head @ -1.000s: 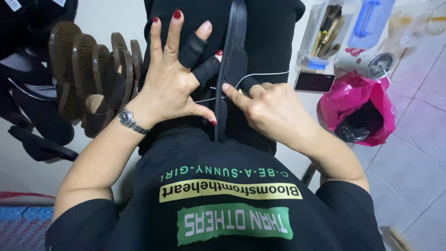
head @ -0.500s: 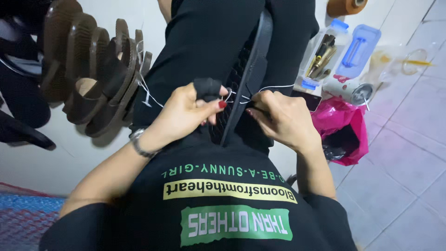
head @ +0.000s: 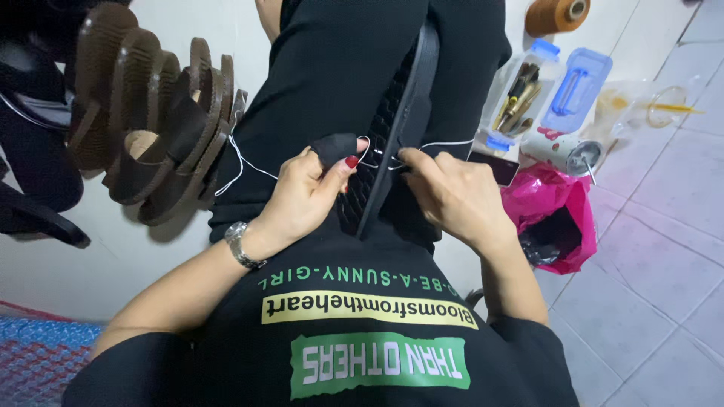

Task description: The person sits on the floor and sews a black shoe using a needle and white thread. They repeatedly push the needle through the shoe's sole and pull the thread tight to secure the stitching.

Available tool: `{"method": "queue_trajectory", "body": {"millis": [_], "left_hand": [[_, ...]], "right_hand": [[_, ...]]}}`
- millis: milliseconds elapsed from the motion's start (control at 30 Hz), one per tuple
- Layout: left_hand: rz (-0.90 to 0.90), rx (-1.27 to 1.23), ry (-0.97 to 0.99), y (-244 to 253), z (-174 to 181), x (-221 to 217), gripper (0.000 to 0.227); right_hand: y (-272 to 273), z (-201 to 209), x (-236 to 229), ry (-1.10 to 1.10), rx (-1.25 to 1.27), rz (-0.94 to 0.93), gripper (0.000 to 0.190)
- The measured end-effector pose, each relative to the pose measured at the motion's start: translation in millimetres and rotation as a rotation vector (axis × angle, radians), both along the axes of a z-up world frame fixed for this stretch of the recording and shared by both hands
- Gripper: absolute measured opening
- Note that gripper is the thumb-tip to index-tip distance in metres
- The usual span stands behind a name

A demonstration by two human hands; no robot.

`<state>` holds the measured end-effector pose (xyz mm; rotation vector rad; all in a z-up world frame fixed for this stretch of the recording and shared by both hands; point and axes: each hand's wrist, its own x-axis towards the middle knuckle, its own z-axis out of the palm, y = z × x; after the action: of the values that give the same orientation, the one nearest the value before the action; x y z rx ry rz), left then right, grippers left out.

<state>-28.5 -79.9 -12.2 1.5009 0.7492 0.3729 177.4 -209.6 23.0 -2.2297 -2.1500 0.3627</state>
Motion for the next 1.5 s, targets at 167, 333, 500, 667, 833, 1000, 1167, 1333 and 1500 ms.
{"method": "queue_trajectory", "body": {"millis": [167,333,500,667,833,1000,1167,1333,1500], "left_hand": [[-0.071,-0.485,-0.059,-2.8,-10.6,5.2,0.025],[-0.105,0.291,0.053,-19.0,-9.4,6.7,0.037],[-0.128,0.394,0.225,-21.9,-8.7,2.9,0.062],[-0.076,0.396,0.134,-10.6,8.5,17.5,0.077],[-0.108,0.414,0.114,-16.0,-4.2,13.2,0.080],[-0.122,0.374,0.123,-19.1,-1.0,15.2,0.085],[-0.125,0.331,0.246,-15.9,17.3,18.8,0.054],[-0.132,0.357,0.187,-14.0,19.7,20.6,0.057],[-0.081,0.395,0.128,-19.0,-9.3,16.4,0.065]], "right_hand": [[-4.1,-9.8,1.7,0.014,0.011,0.020,0.034],[-7.5,17.1,-12.1,-0.129,-0.016,0.018,0.034],[-41.9,65.8,13.7,-0.134,-0.373,-0.093,0.059],[-36.5,2.6,7.6,0.799,0.089,-0.526,0.025],[-51.0,-53.2,0.4,1.098,0.248,-0.627,0.012],[-39.9,-75.2,4.4,1.488,0.273,-0.578,0.013],[-4.8,-23.4,-6.9,1.685,0.127,-0.534,0.011],[-14.0,12.7,41.8,1.061,-0.032,-0.250,0.007],[-6.5,33.1,37.9,0.716,-0.106,-0.160,0.015]]}}
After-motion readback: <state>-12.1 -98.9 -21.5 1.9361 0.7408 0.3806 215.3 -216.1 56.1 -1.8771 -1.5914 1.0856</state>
